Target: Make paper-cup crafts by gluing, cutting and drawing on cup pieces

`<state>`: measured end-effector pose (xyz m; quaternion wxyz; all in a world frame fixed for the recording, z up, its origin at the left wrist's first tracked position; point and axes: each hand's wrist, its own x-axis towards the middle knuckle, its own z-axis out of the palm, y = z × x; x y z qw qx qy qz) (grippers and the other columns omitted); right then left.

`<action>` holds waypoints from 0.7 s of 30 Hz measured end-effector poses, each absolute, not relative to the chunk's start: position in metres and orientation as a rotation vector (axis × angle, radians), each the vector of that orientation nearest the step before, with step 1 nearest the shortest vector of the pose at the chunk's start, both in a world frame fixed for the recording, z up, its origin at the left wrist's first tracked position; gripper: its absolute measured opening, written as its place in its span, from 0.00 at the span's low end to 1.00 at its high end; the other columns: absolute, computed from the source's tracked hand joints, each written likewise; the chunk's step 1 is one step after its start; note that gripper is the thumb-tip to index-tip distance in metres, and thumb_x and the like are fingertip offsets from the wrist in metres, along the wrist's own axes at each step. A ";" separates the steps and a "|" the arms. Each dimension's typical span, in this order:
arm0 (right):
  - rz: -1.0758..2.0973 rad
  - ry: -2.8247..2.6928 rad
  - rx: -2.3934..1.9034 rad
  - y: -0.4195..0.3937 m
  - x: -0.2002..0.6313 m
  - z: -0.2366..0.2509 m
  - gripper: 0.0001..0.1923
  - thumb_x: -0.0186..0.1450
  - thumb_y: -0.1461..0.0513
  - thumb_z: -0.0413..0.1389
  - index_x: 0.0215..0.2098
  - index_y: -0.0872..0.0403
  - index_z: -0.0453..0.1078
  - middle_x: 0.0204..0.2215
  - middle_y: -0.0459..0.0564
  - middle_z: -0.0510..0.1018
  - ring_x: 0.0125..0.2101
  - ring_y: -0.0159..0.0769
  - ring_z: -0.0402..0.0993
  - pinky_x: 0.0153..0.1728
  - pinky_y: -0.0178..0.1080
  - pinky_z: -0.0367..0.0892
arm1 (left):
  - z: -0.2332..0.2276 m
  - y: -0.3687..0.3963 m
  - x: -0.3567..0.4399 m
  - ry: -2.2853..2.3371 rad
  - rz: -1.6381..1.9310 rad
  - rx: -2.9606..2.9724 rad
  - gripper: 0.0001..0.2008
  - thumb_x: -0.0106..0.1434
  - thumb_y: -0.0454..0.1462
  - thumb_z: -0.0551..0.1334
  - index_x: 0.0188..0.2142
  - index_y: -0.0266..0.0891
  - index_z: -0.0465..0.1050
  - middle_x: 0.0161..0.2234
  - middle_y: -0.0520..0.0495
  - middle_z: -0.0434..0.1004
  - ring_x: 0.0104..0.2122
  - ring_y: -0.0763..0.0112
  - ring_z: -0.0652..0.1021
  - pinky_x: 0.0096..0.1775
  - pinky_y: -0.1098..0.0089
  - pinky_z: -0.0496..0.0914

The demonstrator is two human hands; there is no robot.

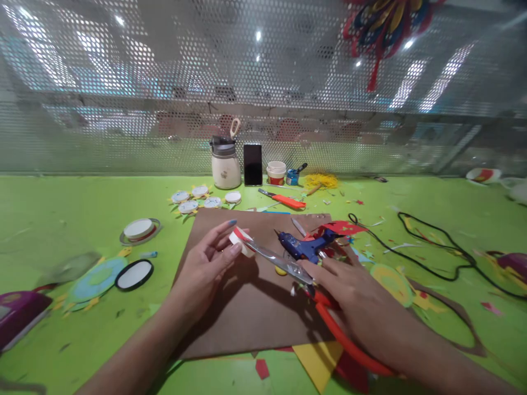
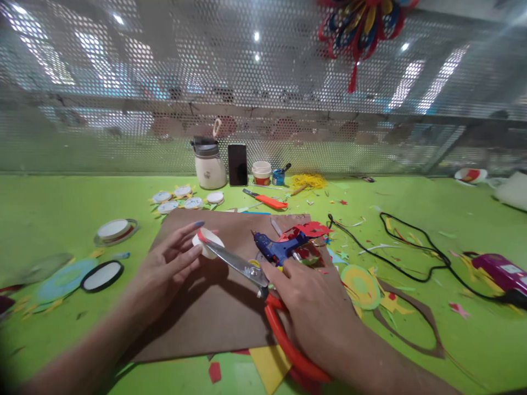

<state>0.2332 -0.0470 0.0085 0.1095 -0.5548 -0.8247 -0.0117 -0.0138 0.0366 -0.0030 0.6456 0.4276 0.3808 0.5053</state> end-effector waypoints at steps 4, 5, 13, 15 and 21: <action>-0.026 -2.420 -1.620 -0.048 0.233 0.008 0.29 0.62 0.68 0.52 0.62 0.52 0.68 0.38 0.56 0.81 0.39 0.46 0.78 0.43 0.46 0.71 | -0.003 0.035 -0.013 0.870 1.125 0.971 0.23 0.59 0.39 0.73 0.53 0.41 0.73 0.54 0.41 0.80 0.42 0.66 0.83 0.44 0.69 0.78; -0.020 -2.418 -1.618 -0.048 0.233 0.008 0.29 0.63 0.68 0.52 0.62 0.52 0.68 0.38 0.56 0.81 0.39 0.46 0.78 0.43 0.46 0.71 | -0.003 0.035 -0.013 0.873 1.115 0.972 0.23 0.59 0.39 0.73 0.52 0.40 0.73 0.54 0.41 0.80 0.40 0.67 0.83 0.43 0.69 0.78; 0.074 -2.412 -1.634 -0.049 0.232 0.012 0.28 0.65 0.69 0.50 0.63 0.51 0.68 0.37 0.55 0.82 0.36 0.44 0.79 0.40 0.44 0.72 | -0.003 0.035 -0.014 0.869 1.128 0.988 0.21 0.58 0.39 0.73 0.50 0.40 0.75 0.49 0.43 0.82 0.40 0.68 0.83 0.44 0.70 0.77; 0.068 -2.408 -1.638 -0.050 0.230 0.013 0.27 0.66 0.68 0.50 0.63 0.52 0.68 0.36 0.55 0.82 0.37 0.45 0.79 0.42 0.46 0.72 | -0.002 0.035 -0.013 0.882 1.134 0.972 0.21 0.58 0.39 0.73 0.50 0.41 0.75 0.48 0.43 0.82 0.40 0.68 0.83 0.44 0.70 0.76; 0.068 -2.390 -1.611 -0.052 0.229 0.013 0.27 0.66 0.68 0.49 0.62 0.51 0.69 0.37 0.55 0.83 0.37 0.46 0.79 0.41 0.46 0.72 | 0.001 0.033 -0.011 0.878 1.170 0.962 0.21 0.53 0.38 0.76 0.46 0.41 0.77 0.48 0.44 0.82 0.38 0.67 0.83 0.40 0.70 0.78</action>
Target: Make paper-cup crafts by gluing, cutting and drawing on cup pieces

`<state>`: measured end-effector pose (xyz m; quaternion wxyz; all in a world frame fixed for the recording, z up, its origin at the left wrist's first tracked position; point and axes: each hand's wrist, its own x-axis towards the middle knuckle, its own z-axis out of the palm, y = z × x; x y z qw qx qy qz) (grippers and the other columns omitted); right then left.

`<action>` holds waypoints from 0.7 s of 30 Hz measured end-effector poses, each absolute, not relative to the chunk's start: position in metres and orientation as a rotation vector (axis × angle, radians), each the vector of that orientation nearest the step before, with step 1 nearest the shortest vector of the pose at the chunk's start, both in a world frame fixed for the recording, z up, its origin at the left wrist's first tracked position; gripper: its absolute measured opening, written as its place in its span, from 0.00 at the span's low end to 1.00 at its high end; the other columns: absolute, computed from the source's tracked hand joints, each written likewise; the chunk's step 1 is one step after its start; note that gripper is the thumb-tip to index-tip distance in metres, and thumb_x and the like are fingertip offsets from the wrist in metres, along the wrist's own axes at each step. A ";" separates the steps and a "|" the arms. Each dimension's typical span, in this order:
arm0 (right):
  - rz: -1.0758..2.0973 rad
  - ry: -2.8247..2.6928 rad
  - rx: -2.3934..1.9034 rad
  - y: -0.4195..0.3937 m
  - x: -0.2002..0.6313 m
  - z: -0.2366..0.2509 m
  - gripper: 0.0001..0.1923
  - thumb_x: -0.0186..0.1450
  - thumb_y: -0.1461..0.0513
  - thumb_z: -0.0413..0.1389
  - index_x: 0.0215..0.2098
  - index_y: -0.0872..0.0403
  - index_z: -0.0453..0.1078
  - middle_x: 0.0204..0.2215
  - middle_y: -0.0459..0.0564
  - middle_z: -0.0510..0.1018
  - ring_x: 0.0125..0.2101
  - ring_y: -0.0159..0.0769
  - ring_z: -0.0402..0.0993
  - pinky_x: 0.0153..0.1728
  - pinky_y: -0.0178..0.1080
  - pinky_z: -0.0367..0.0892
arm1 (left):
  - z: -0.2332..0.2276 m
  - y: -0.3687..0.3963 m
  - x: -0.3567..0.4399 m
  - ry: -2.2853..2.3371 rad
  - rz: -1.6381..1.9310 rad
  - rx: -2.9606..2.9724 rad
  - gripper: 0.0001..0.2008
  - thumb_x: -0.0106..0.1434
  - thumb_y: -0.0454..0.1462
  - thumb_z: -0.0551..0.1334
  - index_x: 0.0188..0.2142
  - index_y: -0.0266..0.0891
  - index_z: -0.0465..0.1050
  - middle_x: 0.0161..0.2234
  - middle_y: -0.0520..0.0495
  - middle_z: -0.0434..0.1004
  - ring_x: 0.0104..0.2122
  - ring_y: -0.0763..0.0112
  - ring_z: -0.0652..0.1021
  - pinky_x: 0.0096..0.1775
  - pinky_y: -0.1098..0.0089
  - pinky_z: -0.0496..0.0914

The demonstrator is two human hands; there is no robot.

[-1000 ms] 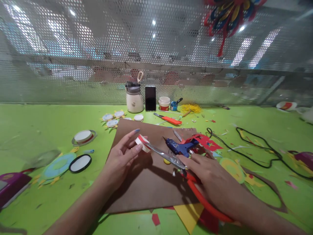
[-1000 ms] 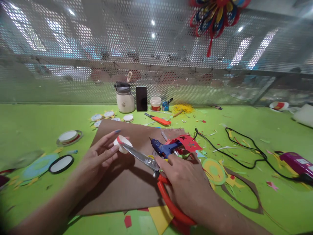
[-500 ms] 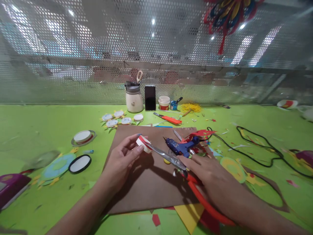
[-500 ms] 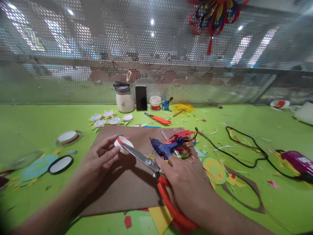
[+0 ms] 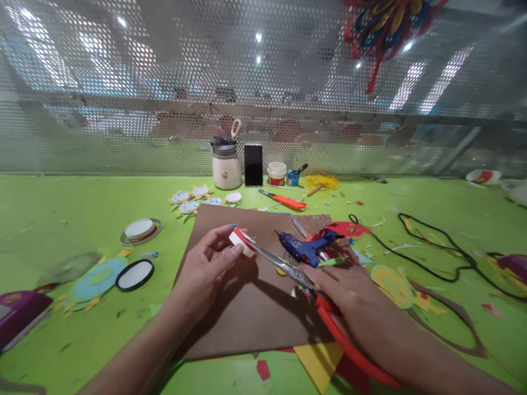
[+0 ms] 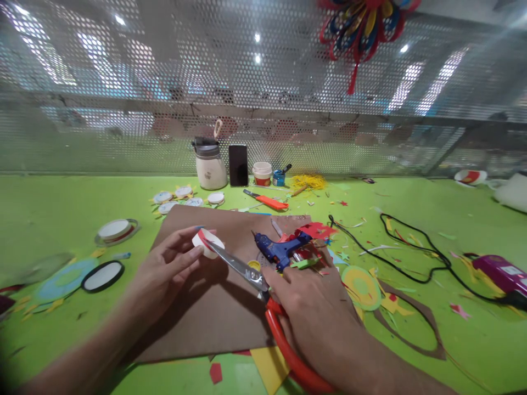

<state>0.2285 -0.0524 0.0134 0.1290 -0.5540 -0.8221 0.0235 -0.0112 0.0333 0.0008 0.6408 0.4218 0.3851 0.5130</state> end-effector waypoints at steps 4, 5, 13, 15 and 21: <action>0.081 -2.368 -1.629 -0.053 0.230 0.011 0.28 0.65 0.69 0.50 0.62 0.50 0.68 0.38 0.55 0.83 0.38 0.45 0.79 0.40 0.44 0.73 | 0.001 0.035 -0.013 0.901 1.181 0.897 0.26 0.51 0.36 0.76 0.50 0.40 0.75 0.50 0.41 0.81 0.40 0.63 0.83 0.42 0.67 0.78; 0.080 -2.368 -1.638 -0.053 0.230 0.010 0.28 0.65 0.69 0.50 0.63 0.50 0.68 0.38 0.55 0.83 0.38 0.45 0.79 0.41 0.44 0.73 | 0.001 0.036 -0.014 0.898 1.181 0.885 0.27 0.52 0.36 0.76 0.52 0.39 0.74 0.50 0.40 0.81 0.42 0.62 0.83 0.43 0.66 0.78; 0.037 -2.404 -1.662 -0.048 0.231 0.010 0.29 0.61 0.70 0.52 0.61 0.52 0.69 0.39 0.55 0.82 0.39 0.44 0.79 0.40 0.42 0.72 | -0.002 0.041 -0.018 0.868 1.157 0.956 0.19 0.58 0.39 0.72 0.49 0.37 0.77 0.49 0.40 0.83 0.44 0.63 0.82 0.47 0.68 0.75; 0.018 -2.407 -1.648 -0.048 0.232 0.011 0.29 0.61 0.70 0.52 0.60 0.51 0.70 0.39 0.55 0.82 0.38 0.43 0.78 0.39 0.41 0.72 | 0.000 0.040 -0.017 0.878 1.162 0.961 0.19 0.57 0.39 0.73 0.48 0.39 0.78 0.49 0.40 0.83 0.44 0.62 0.82 0.47 0.68 0.75; -0.016 -2.409 -1.647 -0.048 0.232 0.012 0.28 0.61 0.69 0.52 0.59 0.52 0.70 0.39 0.56 0.82 0.38 0.44 0.78 0.38 0.42 0.72 | 0.004 0.037 -0.015 0.887 1.172 0.935 0.20 0.57 0.38 0.73 0.48 0.39 0.76 0.48 0.40 0.84 0.47 0.62 0.82 0.51 0.66 0.74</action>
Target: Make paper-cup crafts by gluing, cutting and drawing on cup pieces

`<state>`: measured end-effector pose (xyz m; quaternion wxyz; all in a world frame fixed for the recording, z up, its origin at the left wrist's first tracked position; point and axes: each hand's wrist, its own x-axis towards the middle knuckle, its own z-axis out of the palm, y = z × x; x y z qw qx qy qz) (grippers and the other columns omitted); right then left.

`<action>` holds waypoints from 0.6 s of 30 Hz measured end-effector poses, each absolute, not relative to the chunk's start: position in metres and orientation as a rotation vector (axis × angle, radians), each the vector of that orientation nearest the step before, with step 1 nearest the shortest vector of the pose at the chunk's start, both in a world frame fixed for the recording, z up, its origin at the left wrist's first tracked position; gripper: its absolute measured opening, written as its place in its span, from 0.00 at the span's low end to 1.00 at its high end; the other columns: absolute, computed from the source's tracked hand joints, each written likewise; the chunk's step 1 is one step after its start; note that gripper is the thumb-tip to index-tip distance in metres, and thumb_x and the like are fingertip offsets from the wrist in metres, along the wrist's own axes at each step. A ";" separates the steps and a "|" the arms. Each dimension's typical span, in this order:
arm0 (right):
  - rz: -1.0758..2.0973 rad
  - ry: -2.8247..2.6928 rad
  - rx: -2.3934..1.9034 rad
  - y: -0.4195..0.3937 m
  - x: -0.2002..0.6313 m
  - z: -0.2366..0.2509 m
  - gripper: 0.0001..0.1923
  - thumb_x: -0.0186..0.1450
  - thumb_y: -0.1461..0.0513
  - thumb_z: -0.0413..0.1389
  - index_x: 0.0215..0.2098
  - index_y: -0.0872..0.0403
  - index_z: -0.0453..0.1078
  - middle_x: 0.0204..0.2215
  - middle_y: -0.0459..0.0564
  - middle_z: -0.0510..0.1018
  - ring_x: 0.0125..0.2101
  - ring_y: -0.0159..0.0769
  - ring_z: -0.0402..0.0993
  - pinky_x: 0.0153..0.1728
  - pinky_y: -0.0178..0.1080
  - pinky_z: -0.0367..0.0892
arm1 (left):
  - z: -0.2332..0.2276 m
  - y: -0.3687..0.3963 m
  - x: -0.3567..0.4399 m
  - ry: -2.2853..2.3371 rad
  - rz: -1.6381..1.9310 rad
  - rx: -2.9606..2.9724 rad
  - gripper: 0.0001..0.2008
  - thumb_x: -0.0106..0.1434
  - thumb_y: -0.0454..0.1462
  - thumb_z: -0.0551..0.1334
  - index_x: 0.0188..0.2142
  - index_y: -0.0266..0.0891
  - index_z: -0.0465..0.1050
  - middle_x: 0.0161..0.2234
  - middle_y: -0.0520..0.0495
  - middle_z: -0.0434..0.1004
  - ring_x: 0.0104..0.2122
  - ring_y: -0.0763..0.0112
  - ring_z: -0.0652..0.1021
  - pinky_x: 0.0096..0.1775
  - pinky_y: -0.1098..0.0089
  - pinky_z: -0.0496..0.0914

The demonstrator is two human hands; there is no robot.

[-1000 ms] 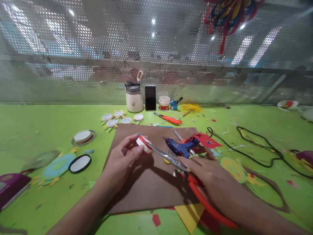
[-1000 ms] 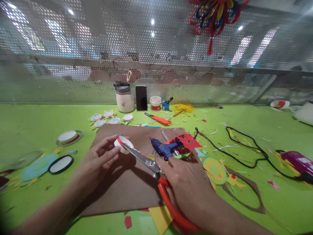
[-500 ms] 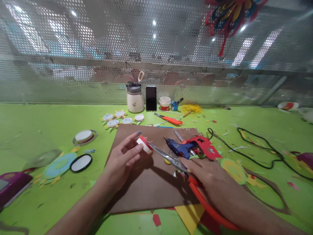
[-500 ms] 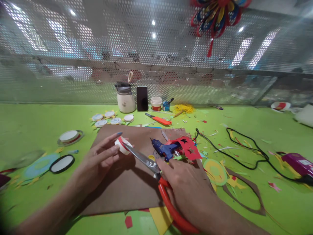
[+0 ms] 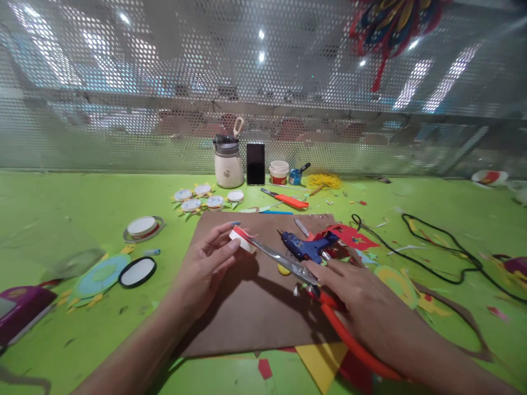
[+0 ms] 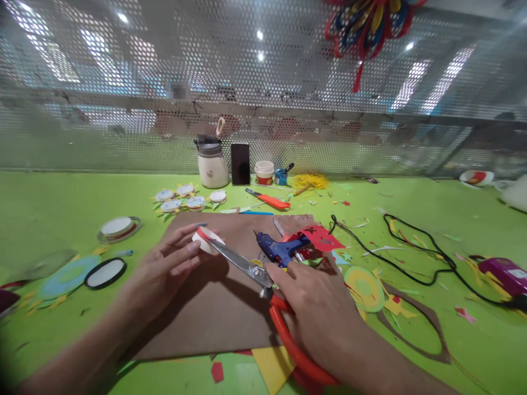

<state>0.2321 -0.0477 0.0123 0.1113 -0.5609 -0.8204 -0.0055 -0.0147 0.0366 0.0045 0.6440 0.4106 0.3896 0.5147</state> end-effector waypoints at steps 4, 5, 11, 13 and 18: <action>-0.010 -2.407 -1.642 -0.047 0.232 0.012 0.28 0.62 0.69 0.52 0.59 0.52 0.71 0.39 0.56 0.81 0.37 0.44 0.78 0.38 0.42 0.72 | 0.003 0.036 -0.013 0.888 1.172 0.913 0.21 0.56 0.37 0.74 0.49 0.39 0.75 0.49 0.40 0.84 0.45 0.61 0.83 0.50 0.63 0.75; -0.011 -2.408 -1.643 -0.047 0.232 0.012 0.28 0.62 0.69 0.52 0.59 0.52 0.70 0.39 0.56 0.81 0.37 0.44 0.78 0.38 0.42 0.72 | 0.003 0.036 -0.012 0.885 1.175 0.912 0.21 0.55 0.37 0.74 0.48 0.39 0.75 0.49 0.40 0.83 0.45 0.61 0.83 0.49 0.63 0.76; -0.061 -2.413 -1.629 -0.047 0.233 0.012 0.27 0.61 0.69 0.52 0.58 0.52 0.72 0.36 0.55 0.82 0.36 0.44 0.79 0.38 0.43 0.72 | 0.004 0.034 -0.012 0.885 1.162 0.898 0.24 0.53 0.38 0.76 0.49 0.40 0.76 0.50 0.41 0.83 0.42 0.62 0.84 0.44 0.66 0.78; -0.045 -2.418 -1.619 -0.048 0.232 0.013 0.27 0.61 0.69 0.52 0.58 0.52 0.71 0.36 0.55 0.82 0.37 0.45 0.79 0.39 0.43 0.72 | 0.004 0.033 -0.012 0.887 1.155 0.889 0.23 0.54 0.38 0.75 0.50 0.41 0.76 0.51 0.41 0.83 0.41 0.64 0.84 0.44 0.67 0.78; 0.013 -2.417 -1.604 -0.050 0.231 0.016 0.26 0.63 0.69 0.51 0.58 0.51 0.71 0.38 0.55 0.83 0.38 0.44 0.79 0.40 0.43 0.72 | 0.003 0.034 -0.012 0.867 1.199 0.898 0.23 0.53 0.37 0.76 0.49 0.39 0.76 0.48 0.40 0.84 0.45 0.61 0.83 0.46 0.68 0.77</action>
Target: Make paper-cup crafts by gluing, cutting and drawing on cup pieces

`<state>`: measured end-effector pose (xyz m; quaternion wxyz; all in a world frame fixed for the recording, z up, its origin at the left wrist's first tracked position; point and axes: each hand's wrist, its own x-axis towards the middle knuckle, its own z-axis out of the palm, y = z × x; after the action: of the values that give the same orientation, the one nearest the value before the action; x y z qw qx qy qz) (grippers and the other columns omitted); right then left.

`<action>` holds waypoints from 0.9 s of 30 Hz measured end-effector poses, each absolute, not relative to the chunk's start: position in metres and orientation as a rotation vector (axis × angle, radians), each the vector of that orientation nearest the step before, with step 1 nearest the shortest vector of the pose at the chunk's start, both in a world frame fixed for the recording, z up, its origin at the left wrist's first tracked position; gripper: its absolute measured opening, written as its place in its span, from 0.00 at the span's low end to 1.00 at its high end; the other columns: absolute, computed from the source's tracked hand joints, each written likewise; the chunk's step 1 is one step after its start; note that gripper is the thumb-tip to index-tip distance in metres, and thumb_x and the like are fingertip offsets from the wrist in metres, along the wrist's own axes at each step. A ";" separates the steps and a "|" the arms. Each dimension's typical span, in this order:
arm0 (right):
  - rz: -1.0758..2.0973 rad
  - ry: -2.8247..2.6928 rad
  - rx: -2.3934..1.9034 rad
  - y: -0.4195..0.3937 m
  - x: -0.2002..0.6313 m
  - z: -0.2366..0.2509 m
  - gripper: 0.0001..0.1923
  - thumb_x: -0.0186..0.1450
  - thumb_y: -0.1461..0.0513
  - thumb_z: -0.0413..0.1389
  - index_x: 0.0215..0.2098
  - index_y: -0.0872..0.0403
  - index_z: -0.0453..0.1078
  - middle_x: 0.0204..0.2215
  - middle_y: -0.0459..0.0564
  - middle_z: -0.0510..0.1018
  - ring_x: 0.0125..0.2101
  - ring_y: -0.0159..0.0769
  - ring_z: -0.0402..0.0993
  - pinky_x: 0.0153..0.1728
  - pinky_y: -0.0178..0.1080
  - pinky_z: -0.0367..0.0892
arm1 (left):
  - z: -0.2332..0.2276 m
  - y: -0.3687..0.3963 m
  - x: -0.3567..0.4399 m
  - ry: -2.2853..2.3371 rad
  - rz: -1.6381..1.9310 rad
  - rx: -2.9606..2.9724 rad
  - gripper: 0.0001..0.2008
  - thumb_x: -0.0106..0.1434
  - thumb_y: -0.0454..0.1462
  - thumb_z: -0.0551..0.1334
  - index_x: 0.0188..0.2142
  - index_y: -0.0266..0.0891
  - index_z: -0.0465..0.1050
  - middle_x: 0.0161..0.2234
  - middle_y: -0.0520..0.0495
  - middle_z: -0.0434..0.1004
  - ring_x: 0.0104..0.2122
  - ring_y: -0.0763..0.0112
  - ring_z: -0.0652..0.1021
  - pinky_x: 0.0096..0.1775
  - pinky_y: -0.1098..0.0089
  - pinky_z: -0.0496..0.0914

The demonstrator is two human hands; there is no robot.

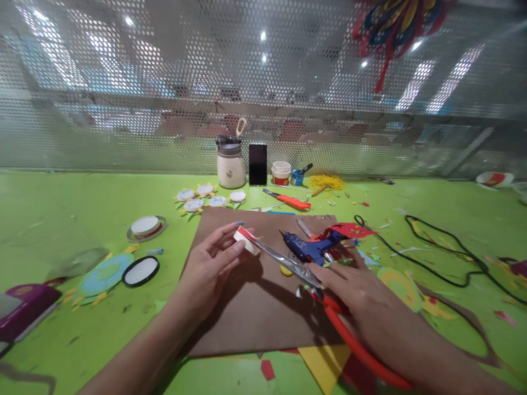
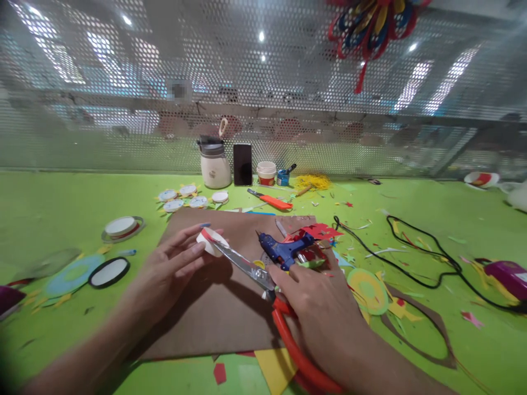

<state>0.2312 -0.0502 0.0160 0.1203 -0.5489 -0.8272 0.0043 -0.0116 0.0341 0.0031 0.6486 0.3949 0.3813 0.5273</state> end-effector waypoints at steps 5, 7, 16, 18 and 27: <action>0.008 -2.396 -1.606 -0.051 0.232 0.012 0.27 0.63 0.69 0.50 0.58 0.51 0.72 0.39 0.55 0.83 0.38 0.44 0.80 0.39 0.43 0.73 | 0.002 0.033 -0.010 0.902 1.205 0.894 0.24 0.53 0.38 0.76 0.49 0.37 0.76 0.48 0.39 0.83 0.46 0.60 0.83 0.48 0.65 0.76; 0.025 -2.395 -1.621 -0.051 0.232 0.010 0.27 0.63 0.69 0.50 0.59 0.51 0.72 0.39 0.55 0.83 0.37 0.44 0.80 0.38 0.43 0.73 | 0.002 0.030 -0.009 0.904 1.194 0.868 0.26 0.55 0.38 0.75 0.52 0.38 0.74 0.49 0.38 0.83 0.44 0.59 0.83 0.48 0.61 0.77; -0.021 -2.427 -1.641 -0.054 0.230 0.013 0.27 0.63 0.69 0.50 0.59 0.53 0.71 0.39 0.56 0.83 0.38 0.47 0.80 0.40 0.46 0.75 | 0.000 0.034 -0.009 0.871 1.207 0.894 0.23 0.55 0.37 0.75 0.49 0.37 0.74 0.46 0.39 0.84 0.43 0.63 0.83 0.47 0.66 0.76; -0.032 -2.427 -1.640 -0.054 0.230 0.012 0.27 0.63 0.69 0.50 0.59 0.53 0.71 0.39 0.56 0.83 0.38 0.46 0.81 0.39 0.45 0.75 | 0.000 0.035 -0.010 0.882 1.208 0.903 0.23 0.55 0.38 0.75 0.50 0.38 0.74 0.47 0.40 0.84 0.43 0.64 0.83 0.47 0.66 0.76; -0.049 -2.458 -1.662 -0.048 0.233 0.006 0.28 0.62 0.68 0.49 0.60 0.54 0.71 0.43 0.59 0.83 0.37 0.48 0.81 0.36 0.49 0.77 | 0.000 0.030 -0.012 0.943 1.167 0.965 0.26 0.54 0.40 0.76 0.51 0.40 0.75 0.50 0.40 0.82 0.42 0.62 0.82 0.45 0.64 0.76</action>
<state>0.2328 -0.0482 0.0060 0.0867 -0.5579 -0.8252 -0.0165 -0.0115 0.0299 0.0004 0.6278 0.4210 0.4113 0.5093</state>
